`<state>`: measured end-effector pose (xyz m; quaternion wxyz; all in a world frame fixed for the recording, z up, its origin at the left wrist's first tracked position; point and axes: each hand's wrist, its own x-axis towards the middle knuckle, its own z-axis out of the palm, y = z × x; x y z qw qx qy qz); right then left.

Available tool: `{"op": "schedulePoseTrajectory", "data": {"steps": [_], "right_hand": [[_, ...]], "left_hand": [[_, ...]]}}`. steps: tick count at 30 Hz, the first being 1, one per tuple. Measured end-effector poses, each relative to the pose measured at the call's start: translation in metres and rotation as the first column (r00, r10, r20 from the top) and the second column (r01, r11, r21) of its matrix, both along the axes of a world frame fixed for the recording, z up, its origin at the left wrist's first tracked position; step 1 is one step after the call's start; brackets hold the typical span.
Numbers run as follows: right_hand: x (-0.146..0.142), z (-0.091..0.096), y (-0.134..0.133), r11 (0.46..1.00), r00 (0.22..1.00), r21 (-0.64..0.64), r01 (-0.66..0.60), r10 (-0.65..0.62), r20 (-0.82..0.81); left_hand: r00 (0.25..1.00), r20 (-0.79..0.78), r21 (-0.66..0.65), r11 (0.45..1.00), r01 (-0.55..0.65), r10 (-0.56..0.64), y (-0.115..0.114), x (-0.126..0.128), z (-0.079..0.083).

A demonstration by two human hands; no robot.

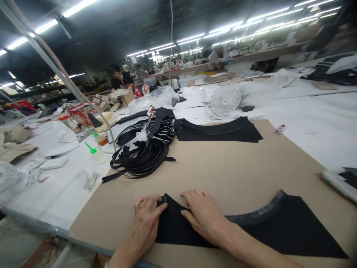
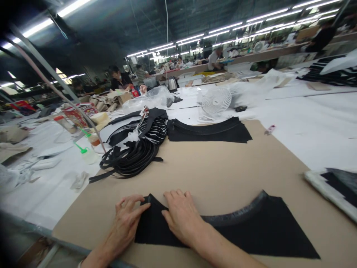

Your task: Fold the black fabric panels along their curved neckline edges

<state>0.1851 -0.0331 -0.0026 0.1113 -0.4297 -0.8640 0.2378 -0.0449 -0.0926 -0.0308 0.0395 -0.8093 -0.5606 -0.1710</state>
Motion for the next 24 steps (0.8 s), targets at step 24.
{"op": "schedulePoseTrajectory", "data": {"steps": [24], "right_hand": [[0.025,-0.006,-0.005,0.997,1.000,-0.076,0.017,-0.017,0.000]], "left_hand": [[0.982,0.121,-0.365,0.914,0.179,-0.144,0.035,0.075,0.029]]}}
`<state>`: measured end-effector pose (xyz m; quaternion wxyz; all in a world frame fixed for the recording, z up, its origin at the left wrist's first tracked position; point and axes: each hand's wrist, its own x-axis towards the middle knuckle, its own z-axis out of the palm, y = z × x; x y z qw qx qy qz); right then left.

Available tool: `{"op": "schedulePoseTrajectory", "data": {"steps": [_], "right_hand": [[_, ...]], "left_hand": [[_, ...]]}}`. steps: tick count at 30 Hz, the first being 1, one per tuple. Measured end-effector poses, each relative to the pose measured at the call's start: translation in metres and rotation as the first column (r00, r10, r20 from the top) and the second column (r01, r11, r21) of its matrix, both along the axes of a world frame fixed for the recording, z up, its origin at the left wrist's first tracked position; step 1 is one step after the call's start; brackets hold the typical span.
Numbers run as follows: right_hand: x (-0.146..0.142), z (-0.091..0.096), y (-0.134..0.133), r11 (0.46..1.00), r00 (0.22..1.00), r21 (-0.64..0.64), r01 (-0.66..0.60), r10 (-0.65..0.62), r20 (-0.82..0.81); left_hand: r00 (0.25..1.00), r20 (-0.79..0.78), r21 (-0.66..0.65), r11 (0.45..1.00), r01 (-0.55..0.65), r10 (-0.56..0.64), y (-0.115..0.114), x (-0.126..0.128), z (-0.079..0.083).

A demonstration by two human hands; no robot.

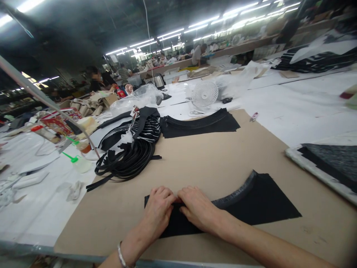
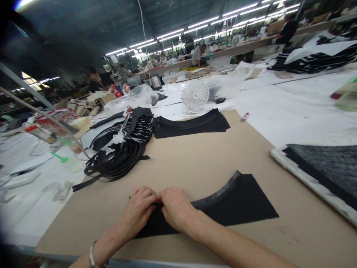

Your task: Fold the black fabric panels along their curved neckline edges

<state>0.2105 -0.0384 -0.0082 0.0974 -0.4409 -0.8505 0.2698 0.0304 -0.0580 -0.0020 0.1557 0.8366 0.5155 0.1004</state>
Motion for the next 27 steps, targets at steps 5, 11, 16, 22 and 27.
{"op": "schedulePoseTrajectory", "data": {"steps": [5,11,16,22,27], "right_hand": [[0.003,-0.008,0.001,1.000,0.999,-0.009,-0.021,0.021,-0.050],[0.008,-0.015,-0.001,1.000,0.994,-0.006,-0.029,0.028,-0.105],[0.011,-0.018,-0.001,0.999,0.989,0.001,-0.044,0.044,-0.140],[0.010,-0.016,0.002,0.998,0.986,0.007,-0.066,0.067,-0.151],[0.013,-0.018,0.000,0.996,0.981,0.022,-0.082,0.085,-0.172]], "left_hand": [[1.000,0.021,-0.074,0.997,0.004,-0.002,0.002,0.002,-0.002],[0.998,0.058,-0.127,0.992,-0.005,0.012,0.004,-0.001,-0.002],[0.996,0.078,-0.150,0.988,-0.025,0.037,0.007,-0.001,0.001],[0.996,0.085,-0.183,0.983,0.014,0.001,0.013,0.000,0.007],[0.997,0.070,-0.163,0.986,0.032,-0.021,0.010,-0.003,0.005]]}}
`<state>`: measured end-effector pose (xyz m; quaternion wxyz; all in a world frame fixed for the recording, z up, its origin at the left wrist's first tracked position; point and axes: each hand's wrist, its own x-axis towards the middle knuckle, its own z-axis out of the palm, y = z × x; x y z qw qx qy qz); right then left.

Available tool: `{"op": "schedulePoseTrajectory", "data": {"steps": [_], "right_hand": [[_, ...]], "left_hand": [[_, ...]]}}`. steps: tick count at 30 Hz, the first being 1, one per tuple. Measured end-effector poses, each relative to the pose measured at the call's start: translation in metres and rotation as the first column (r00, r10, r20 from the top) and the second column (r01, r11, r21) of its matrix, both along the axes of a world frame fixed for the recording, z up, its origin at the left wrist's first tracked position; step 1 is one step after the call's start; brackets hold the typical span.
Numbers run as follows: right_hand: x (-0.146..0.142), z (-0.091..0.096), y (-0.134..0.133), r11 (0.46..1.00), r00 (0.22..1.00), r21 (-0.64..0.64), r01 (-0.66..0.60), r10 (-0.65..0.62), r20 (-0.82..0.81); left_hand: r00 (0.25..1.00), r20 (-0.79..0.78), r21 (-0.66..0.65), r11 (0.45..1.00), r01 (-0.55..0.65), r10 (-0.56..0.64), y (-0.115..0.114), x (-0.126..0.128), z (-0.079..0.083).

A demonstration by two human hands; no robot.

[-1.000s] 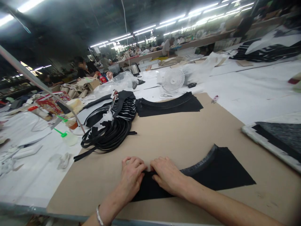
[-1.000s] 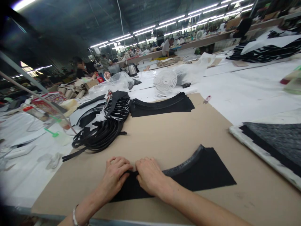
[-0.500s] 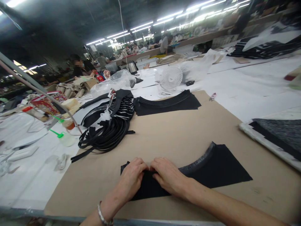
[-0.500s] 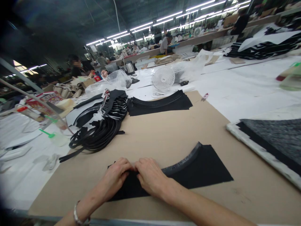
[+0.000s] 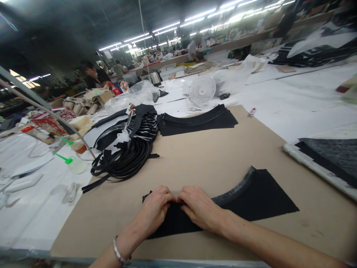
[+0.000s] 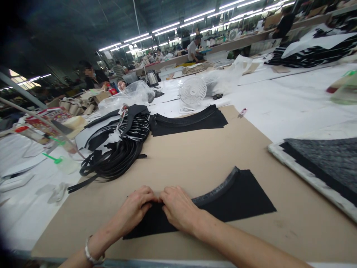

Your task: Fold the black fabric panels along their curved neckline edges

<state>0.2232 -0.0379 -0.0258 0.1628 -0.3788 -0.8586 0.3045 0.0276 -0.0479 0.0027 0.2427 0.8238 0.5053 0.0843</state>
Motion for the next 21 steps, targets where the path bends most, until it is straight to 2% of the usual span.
{"op": "schedulePoseTrajectory", "data": {"steps": [5,12,17,21], "right_hand": [[0.004,-0.003,-0.002,1.000,1.000,0.016,-0.008,0.008,-0.004],[0.011,-0.003,-0.004,0.992,0.997,0.106,-0.069,0.066,0.029],[0.019,-0.005,-0.004,0.986,0.994,0.133,-0.105,0.103,0.028],[0.025,-0.005,-0.003,0.983,0.991,0.131,-0.131,0.129,0.019]], "left_hand": [[0.998,-0.017,0.065,0.996,0.055,-0.054,-0.009,-0.009,-0.013],[0.991,-0.011,0.261,0.956,0.132,-0.134,-0.027,-0.016,-0.030],[0.994,0.045,0.280,0.956,0.087,-0.104,-0.033,-0.016,-0.031],[0.996,0.014,0.254,0.964,0.082,-0.088,-0.034,-0.015,-0.031]]}}
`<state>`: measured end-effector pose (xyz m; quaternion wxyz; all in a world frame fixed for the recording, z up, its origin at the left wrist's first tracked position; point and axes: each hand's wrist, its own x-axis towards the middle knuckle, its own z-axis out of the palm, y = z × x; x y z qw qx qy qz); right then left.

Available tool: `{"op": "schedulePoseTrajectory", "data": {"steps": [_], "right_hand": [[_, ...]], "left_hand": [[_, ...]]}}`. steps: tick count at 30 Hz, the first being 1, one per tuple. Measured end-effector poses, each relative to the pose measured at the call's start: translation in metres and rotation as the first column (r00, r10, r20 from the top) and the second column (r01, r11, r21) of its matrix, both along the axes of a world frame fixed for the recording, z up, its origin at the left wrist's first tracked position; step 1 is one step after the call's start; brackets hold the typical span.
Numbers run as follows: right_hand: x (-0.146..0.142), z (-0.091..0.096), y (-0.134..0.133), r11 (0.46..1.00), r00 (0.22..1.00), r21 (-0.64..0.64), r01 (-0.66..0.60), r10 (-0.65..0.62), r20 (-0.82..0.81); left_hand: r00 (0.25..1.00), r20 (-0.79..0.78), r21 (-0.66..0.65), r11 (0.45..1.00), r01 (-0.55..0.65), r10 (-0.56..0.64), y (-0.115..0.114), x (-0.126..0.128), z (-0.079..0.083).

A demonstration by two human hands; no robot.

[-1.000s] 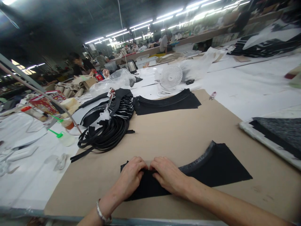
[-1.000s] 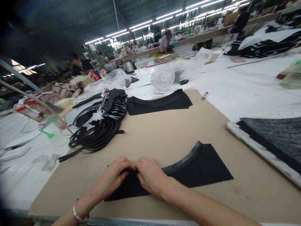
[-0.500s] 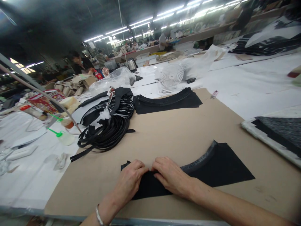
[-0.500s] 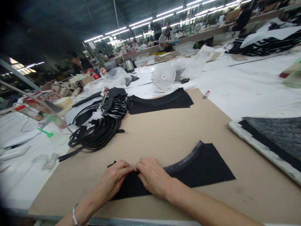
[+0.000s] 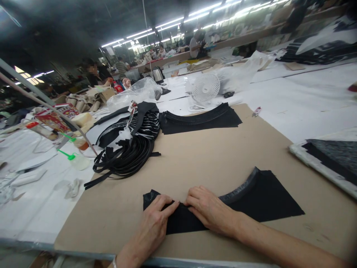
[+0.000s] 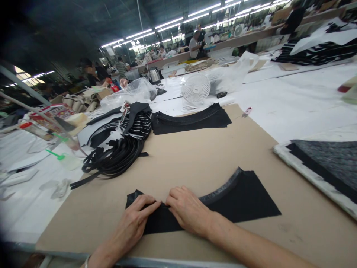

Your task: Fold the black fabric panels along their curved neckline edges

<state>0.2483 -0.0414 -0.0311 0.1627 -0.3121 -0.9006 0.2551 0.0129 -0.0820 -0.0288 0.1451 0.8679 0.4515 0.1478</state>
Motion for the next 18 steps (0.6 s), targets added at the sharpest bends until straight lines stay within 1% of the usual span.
{"op": "schedulePoseTrajectory", "data": {"steps": [4,11,14,18], "right_hand": [[0.005,0.001,-0.001,1.000,1.000,0.010,-0.010,0.010,-0.005],[0.012,-0.001,-0.002,0.994,0.998,0.094,-0.057,0.054,0.036],[0.016,-0.001,-0.002,0.993,0.997,0.099,-0.066,0.062,0.048],[0.022,0.000,-0.003,0.992,0.996,0.102,-0.074,0.069,0.057]], "left_hand": [[0.999,-0.049,0.004,1.000,0.000,0.000,-0.002,0.001,0.000],[0.997,-0.081,0.109,0.994,-0.005,0.014,-0.008,0.001,-0.007],[0.999,-0.051,0.078,0.997,0.021,-0.017,-0.009,0.001,-0.009],[0.998,-0.057,0.005,0.999,0.035,-0.035,-0.006,0.005,-0.005]]}}
